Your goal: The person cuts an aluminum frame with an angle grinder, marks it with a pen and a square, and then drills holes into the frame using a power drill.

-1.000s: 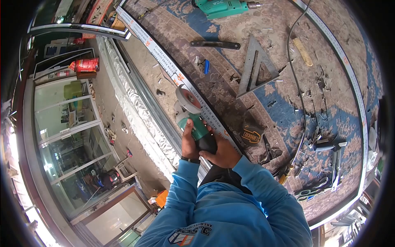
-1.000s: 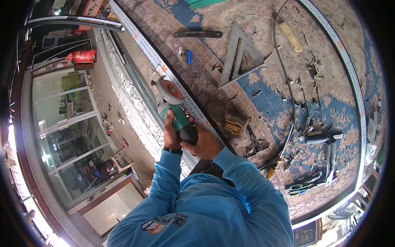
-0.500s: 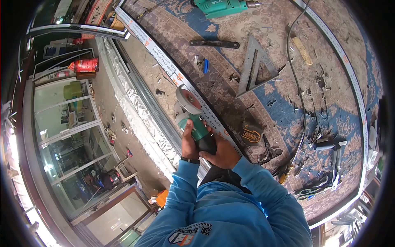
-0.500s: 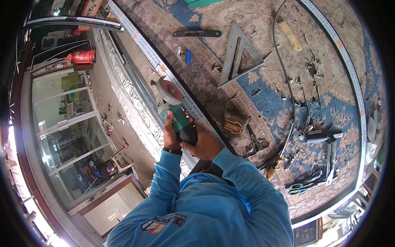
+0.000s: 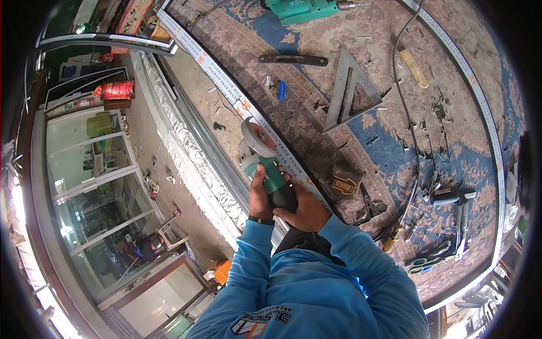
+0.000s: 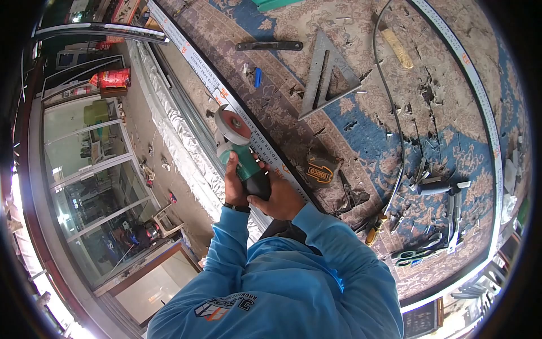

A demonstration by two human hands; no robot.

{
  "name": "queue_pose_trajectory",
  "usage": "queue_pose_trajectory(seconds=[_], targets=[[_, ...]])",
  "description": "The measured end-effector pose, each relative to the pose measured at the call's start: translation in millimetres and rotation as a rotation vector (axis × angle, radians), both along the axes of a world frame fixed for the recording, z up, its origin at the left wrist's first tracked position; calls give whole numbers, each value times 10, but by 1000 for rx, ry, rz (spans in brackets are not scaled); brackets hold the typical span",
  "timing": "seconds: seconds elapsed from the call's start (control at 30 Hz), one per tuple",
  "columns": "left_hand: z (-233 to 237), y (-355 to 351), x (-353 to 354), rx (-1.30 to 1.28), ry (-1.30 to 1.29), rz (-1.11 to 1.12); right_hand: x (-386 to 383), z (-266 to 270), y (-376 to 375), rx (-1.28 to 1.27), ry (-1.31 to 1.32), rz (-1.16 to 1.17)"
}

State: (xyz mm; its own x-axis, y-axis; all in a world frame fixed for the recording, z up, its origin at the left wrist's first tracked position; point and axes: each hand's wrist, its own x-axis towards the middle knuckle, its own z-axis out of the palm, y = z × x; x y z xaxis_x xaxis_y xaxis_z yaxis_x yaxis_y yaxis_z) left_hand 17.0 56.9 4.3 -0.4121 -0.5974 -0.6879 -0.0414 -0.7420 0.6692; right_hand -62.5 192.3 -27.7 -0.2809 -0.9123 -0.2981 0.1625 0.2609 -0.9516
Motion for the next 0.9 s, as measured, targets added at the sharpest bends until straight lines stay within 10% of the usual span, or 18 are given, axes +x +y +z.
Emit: queue_pose_trajectory(seconds=[0.9], targets=[[60, -20, -57, 35, 33, -5, 21, -22, -23, 26, 62, -8]])
